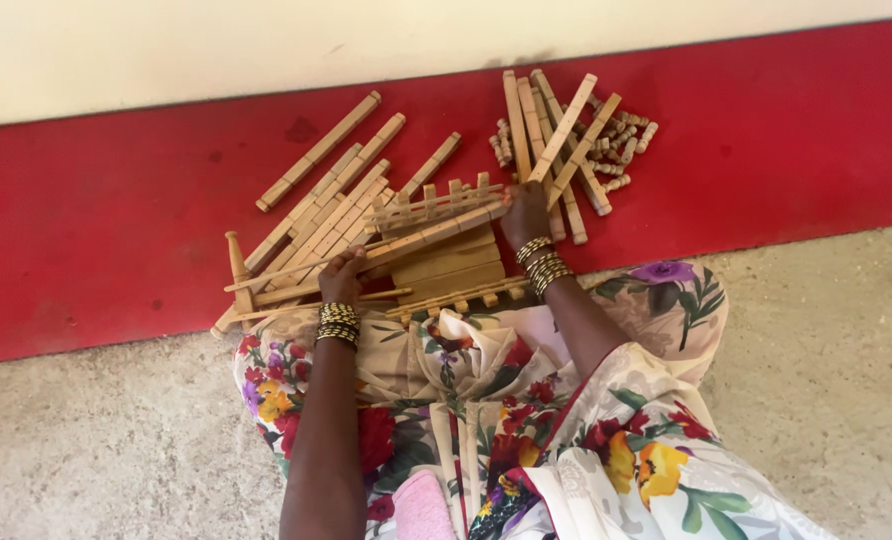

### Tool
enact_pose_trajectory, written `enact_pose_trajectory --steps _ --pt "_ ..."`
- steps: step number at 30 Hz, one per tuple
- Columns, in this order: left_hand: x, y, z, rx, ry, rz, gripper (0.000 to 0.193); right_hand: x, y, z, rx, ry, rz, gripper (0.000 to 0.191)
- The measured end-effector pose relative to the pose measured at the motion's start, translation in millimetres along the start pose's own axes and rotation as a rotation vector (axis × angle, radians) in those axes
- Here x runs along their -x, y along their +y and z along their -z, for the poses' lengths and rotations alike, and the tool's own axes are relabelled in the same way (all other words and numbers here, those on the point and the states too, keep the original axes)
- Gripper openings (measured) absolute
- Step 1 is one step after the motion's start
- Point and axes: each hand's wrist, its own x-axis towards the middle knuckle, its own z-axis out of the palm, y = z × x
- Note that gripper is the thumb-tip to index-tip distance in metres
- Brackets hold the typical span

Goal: The person sits on the floor assembling a small wooden toy structure. They pick up wooden sticks and bars, rub each piece with an orange abrasive block, and fit the pieces into a slotted wooden frame on their lap, adding parts one at a time.

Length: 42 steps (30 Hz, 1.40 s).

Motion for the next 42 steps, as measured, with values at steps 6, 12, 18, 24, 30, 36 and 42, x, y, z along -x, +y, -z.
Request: enact_pose_trajectory --steps 6,12,18,24,30,36,42 --pt "-10.4 0.3 6.8 -0.633 -0.086 -0.614 0.022 12.6 -50.6 -9.5 -0.034 -0.068 0.179 0.024" --pt "2.1 10.6 8.2 0.188 -0.210 -0.116 0.036 30.0 -120.2 -4.4 -0.252 -0.237 0.251 0.027" --pt "5.0 10.3 5.1 0.232 -0.316 -0.260 0.044 33.1 -132.3 -3.4 -0.279 -0.173 0.411 0.025" --pt "0.6 4.6 -4.8 0.244 -0.078 -0.087 0.027 21.8 -91.6 3.8 -0.031 -0.083 0.268 0.018" --pt "-2.9 8.7 -12.1 0.449 -0.117 -0.147 0.038 10.3 -46.5 28.3 0.008 -0.098 0.022 0.013" --pt "-0.1 1.6 -31.1 0.626 -0.017 0.284 0.026 14.4 -61.4 24.8 -0.046 -0.092 0.022 0.018" --pt "2.6 -21.6 -53.2 0.409 0.082 0.118 0.025 28.2 -125.2 16.6 -0.275 -0.317 0.087 0.029"
